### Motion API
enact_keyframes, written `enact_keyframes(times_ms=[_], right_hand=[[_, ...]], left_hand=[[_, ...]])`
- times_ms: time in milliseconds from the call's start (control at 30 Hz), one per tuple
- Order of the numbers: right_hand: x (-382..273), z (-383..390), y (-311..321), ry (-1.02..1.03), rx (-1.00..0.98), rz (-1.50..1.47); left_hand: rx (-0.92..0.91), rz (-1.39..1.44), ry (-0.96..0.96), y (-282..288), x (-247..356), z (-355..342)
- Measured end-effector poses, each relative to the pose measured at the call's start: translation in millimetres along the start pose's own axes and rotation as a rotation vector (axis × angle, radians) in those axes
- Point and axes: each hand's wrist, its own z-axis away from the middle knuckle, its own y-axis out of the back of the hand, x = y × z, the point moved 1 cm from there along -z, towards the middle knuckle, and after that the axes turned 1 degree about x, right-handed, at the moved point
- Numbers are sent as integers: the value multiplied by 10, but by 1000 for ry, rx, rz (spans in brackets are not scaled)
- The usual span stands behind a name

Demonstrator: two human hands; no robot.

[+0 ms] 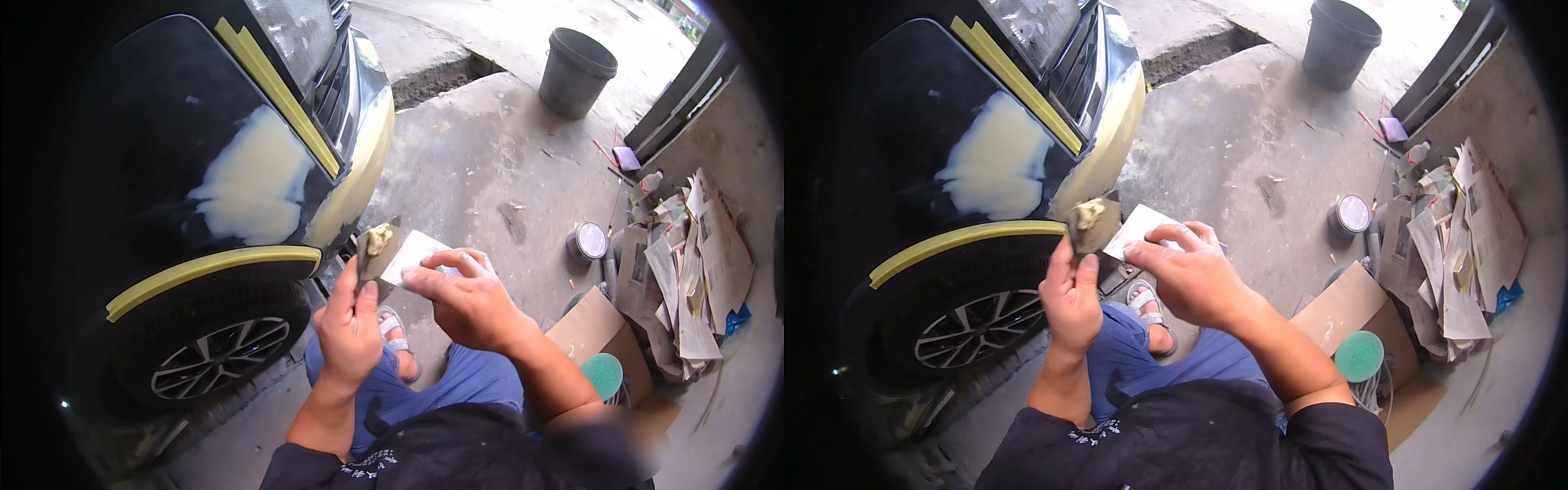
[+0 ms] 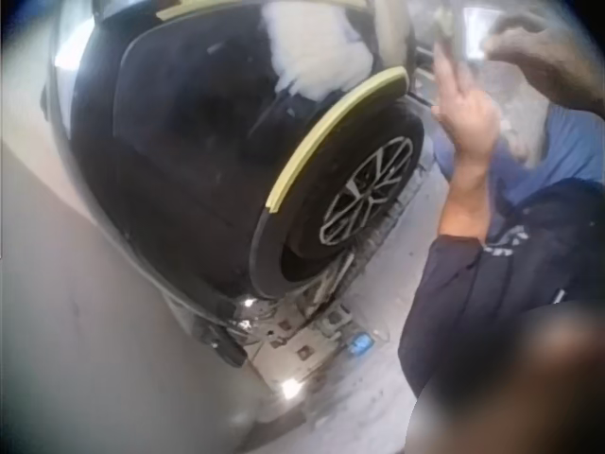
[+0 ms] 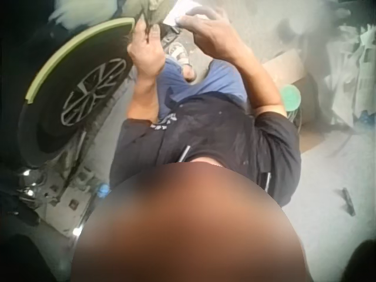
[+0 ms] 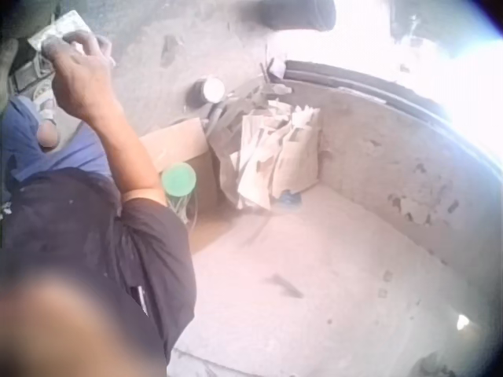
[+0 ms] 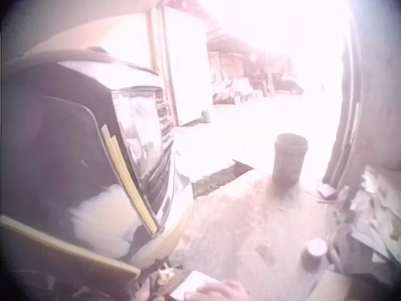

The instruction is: The person applies body filler to the rear quarter panel of a black car using a putty knife and a spreader. They repeatedly transfer filler from the putty knife to the spreader and smooth it over the taped-off area.

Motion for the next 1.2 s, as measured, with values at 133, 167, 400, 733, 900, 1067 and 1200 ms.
enact_keyframes(times_ms=[133, 167, 400, 733, 900, 1067, 1200], right_hand=[[273, 96, 35, -311, 67, -870], [335, 109, -20, -403, 128, -1132], [401, -60, -178, -521, 170, -1665], [337, -467, -250, -485, 190, -1558], [189, -670, -96, -549, 273, -1549], [-91, -915, 168, -655, 338, -1608], [-469, -1096, 405, -813, 372, -1658]], left_hand=[[272, 168, -63, 123, -105, -82], [225, 359, 47, 142, -139, -64], [73, 860, 459, 192, -705, 377], [-83, 1130, 563, 359, -1029, 333], [-302, 1111, 506, 546, -869, -48], [-423, 1048, 596, 959, -245, -600], [-480, 933, 692, 1400, 490, -1111]])
